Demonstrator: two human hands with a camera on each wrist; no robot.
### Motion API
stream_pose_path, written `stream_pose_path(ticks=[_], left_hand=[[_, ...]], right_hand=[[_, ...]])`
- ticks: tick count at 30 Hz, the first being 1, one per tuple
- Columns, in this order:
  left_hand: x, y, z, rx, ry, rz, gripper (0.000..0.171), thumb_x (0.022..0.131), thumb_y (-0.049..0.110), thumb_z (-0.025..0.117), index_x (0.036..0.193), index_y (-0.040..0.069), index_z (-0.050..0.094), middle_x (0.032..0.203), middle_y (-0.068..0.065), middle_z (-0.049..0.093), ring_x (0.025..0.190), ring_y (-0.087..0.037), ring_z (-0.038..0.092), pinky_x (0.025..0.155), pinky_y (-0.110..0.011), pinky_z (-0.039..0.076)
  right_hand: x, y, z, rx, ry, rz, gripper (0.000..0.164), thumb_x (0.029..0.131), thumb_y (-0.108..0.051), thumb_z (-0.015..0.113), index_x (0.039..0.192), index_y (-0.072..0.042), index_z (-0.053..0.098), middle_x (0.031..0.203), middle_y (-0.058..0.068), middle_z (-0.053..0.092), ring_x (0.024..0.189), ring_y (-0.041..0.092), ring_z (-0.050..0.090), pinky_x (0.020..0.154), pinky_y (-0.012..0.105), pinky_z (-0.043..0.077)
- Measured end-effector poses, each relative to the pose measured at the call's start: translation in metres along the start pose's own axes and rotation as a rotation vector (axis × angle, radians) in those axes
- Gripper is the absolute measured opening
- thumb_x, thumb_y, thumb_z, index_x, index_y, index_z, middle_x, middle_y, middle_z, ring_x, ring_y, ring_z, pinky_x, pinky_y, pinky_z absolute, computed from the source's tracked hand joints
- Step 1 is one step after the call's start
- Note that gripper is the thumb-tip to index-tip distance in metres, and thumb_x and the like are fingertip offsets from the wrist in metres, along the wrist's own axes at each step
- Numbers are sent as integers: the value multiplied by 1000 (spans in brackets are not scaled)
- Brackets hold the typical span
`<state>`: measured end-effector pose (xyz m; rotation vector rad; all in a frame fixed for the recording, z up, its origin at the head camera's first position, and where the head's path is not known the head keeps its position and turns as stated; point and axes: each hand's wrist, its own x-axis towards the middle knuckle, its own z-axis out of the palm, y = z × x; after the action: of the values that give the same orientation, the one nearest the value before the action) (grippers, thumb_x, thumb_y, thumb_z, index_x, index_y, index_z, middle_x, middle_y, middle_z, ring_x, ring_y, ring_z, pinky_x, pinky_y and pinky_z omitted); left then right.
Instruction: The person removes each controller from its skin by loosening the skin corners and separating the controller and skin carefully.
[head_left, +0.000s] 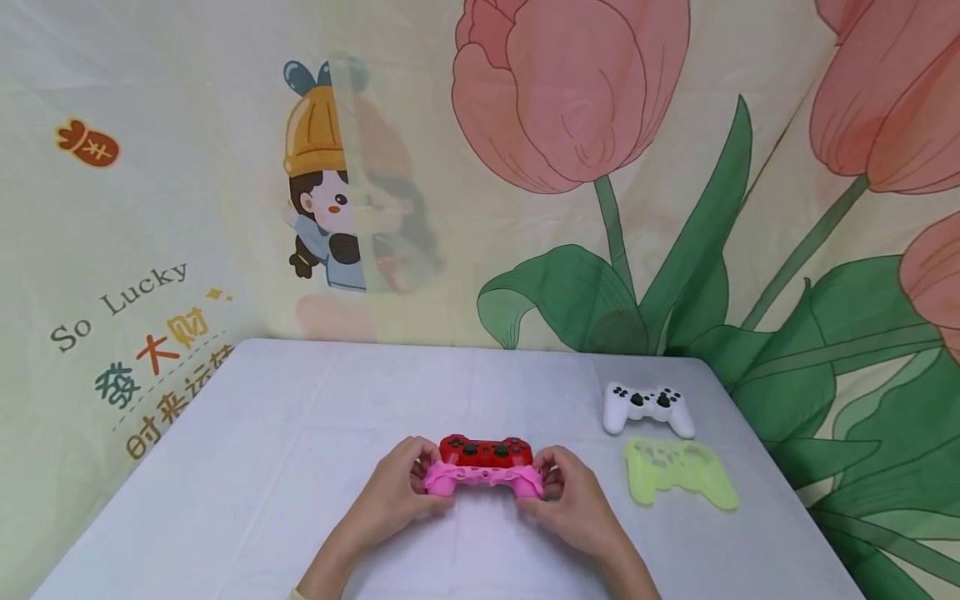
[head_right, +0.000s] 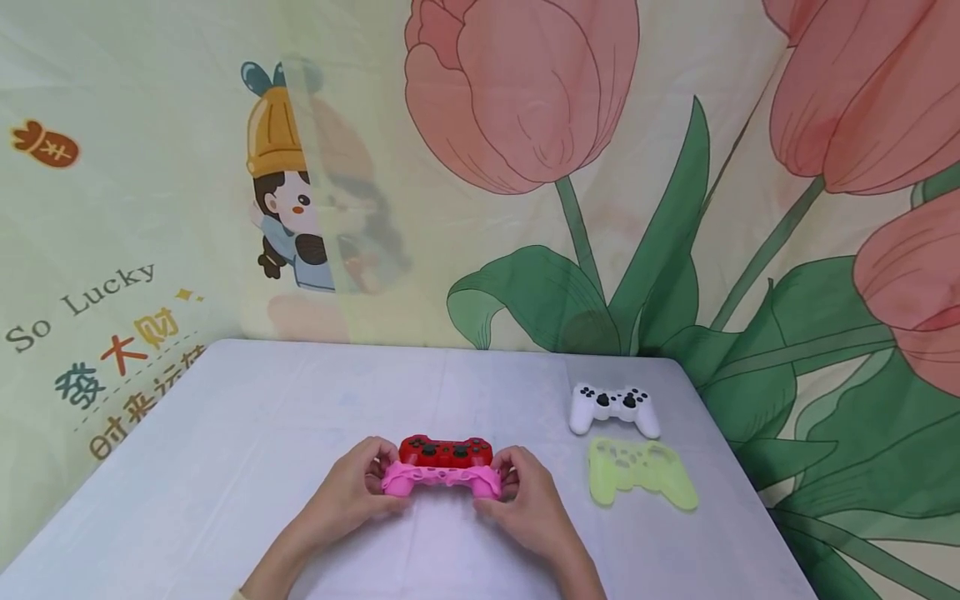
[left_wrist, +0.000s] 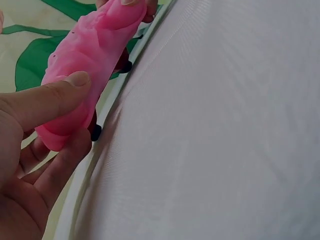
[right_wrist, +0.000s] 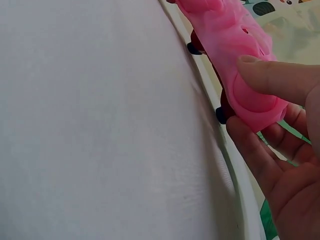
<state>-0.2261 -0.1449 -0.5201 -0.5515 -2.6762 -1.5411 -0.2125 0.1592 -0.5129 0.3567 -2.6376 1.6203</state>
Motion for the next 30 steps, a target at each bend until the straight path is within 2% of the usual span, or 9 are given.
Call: stream_pose_path(ticks=[7, 15, 30], left_hand=[[-1, 2, 1, 51, 19, 11, 50, 72, 19, 101, 102, 21, 60, 96, 2, 57, 83, -15, 59, 73, -23, 55], [-1, 2, 2, 65, 14, 30, 50, 72, 19, 100, 100, 22, 59, 92, 4, 56, 82, -13, 57, 71, -23, 52], [-3, 6, 2, 59, 7, -10, 47, 75, 20, 99, 98, 22, 58, 89, 3, 56, 81, -14, 56, 69, -24, 49]], right_hand=[[-2, -2, 2, -71, -4, -19, 46, 76, -8, 96, 103, -14, 59, 97, 2, 61, 82, 14, 64, 76, 25, 60], [-2, 0, 2, -112, 0, -24, 46, 76, -9, 96, 101, -16, 58, 96, -1, 62, 79, 12, 65, 75, 24, 59], [-2, -1, 3, -123, 16, -29, 43, 76, -11, 97, 96, -17, 59, 90, -2, 60, 76, 12, 61, 70, 24, 56]])
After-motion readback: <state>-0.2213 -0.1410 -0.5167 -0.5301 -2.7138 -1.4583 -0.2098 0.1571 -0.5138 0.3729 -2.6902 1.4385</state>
